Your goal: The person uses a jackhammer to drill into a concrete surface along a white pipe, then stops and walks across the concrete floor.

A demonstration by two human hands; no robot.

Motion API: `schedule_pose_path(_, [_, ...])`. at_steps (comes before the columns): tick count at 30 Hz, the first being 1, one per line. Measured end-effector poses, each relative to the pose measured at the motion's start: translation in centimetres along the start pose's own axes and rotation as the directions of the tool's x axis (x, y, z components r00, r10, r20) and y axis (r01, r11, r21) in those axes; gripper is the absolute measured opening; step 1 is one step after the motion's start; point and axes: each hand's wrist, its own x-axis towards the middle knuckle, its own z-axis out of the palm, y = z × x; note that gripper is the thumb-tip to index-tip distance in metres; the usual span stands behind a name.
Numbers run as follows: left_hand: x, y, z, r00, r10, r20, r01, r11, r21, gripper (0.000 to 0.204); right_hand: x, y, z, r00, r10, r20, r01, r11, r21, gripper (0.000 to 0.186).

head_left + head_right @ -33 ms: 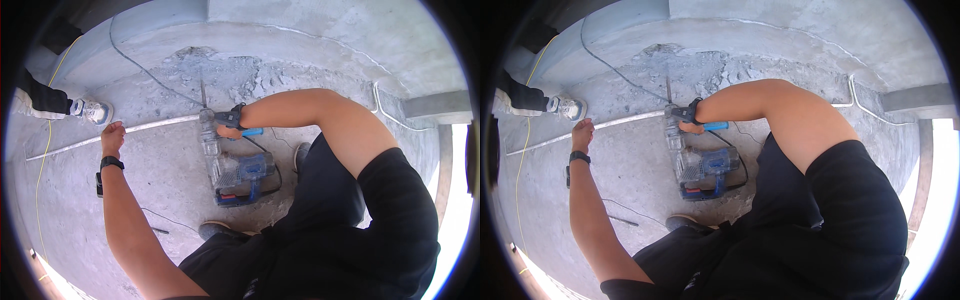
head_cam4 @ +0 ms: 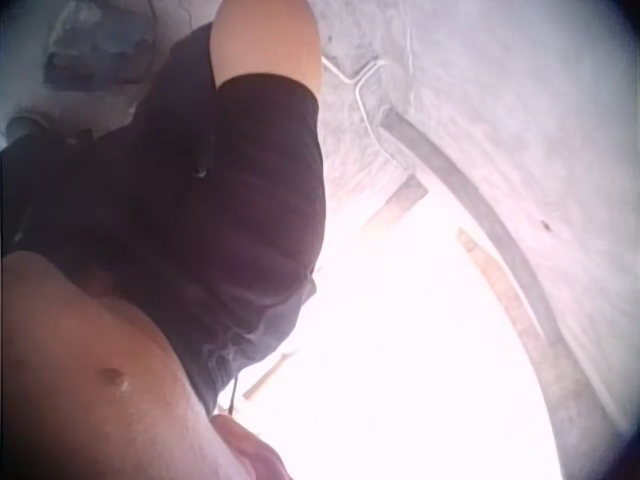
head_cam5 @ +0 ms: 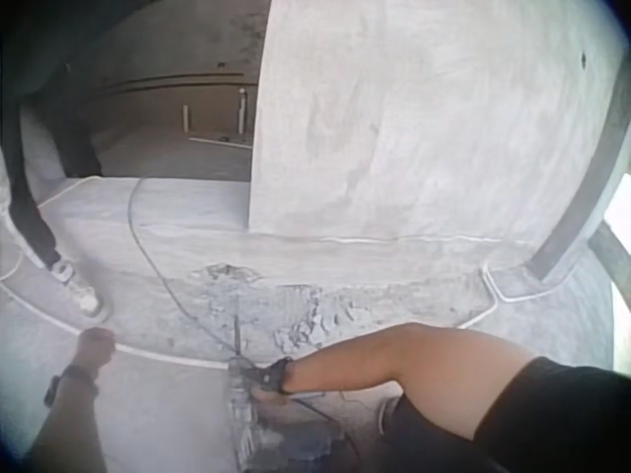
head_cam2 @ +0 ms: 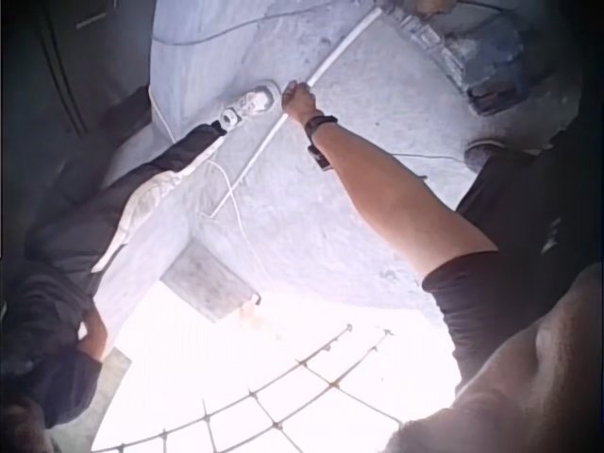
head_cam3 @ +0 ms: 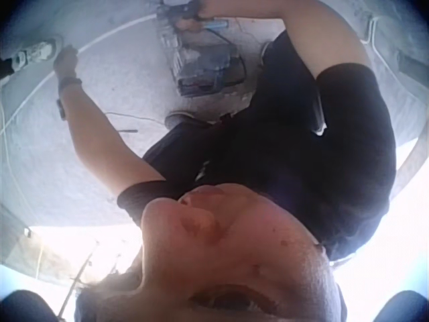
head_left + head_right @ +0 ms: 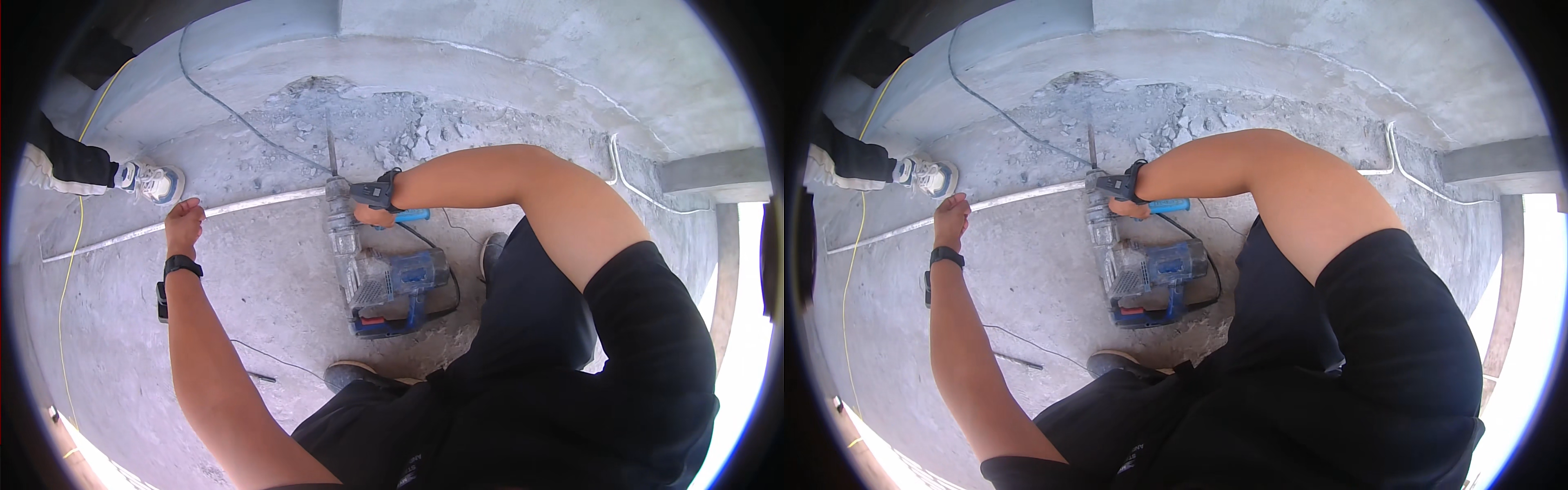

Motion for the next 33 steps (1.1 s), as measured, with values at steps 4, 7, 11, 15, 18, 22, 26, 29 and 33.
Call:
schedule_pose_path(4, [0.0,0.1,0.2,1.000,-0.001,-0.006,0.002,1.000,0.018,0.030,0.1,0.1,0.1,1.000,-0.001,0.006,0.001,1.000,-0.002,0.016])
schedule_pose_path(7, [0.3,0.0,0.4,1.000,0.011,0.001,-0.011,1.000,-0.008,0.030,0.1,-0.3,0.2,0.994,-0.045,0.101,0.077,0.935,-0.347,0.016])
schedule_pose_path(11, [0.0,-0.6,-0.3,1.000,-0.029,-0.004,0.028,0.999,-0.019,0.030,0.9,-0.1,0.0,0.993,-0.078,0.090,0.097,0.968,-0.229,0.024])
schedule_pose_path(15, [0.4,0.4,0.9,1.000,-0.013,0.013,0.014,0.999,-0.038,0.030,0.1,0.1,1.0,0.984,-0.148,0.098,0.176,0.894,-0.412,0.023])
schedule_pose_path(18, [-0.4,-0.8,-0.6,0.999,-0.049,-0.013,0.049,0.998,-0.032,0.029,1.7,-0.4,0.5,0.991,-0.114,0.066,0.129,0.938,-0.321,0.023])
schedule_pose_path(22, [0.1,0.3,0.6,0.999,-0.020,0.028,0.021,0.999,-0.042,0.029,0.4,-0.1,0.8,0.998,-0.043,0.055,0.056,0.966,-0.253,0.022])
schedule_pose_path(26, [-0.3,-0.6,-0.2,1.000,-0.006,0.013,0.006,1.000,0.025,0.028,0.6,-0.5,-0.1,0.997,-0.057,0.043,0.065,0.972,-0.225,0.022])
schedule_pose_path(29, [-0.2,-0.4,0.1,1.000,0.016,0.011,-0.016,0.999,0.037,0.028,-0.1,-0.5,0.2,0.995,-0.030,-0.097,0.015,0.988,-0.156,0.012])
schedule_pose_path(33, [-0.4,-0.3,0.3,1.000,0.024,0.019,-0.024,0.999,0.045,0.029,-0.1,-0.3,-0.2,0.993,-0.032,-0.110,0.036,0.999,0.032,0.011])
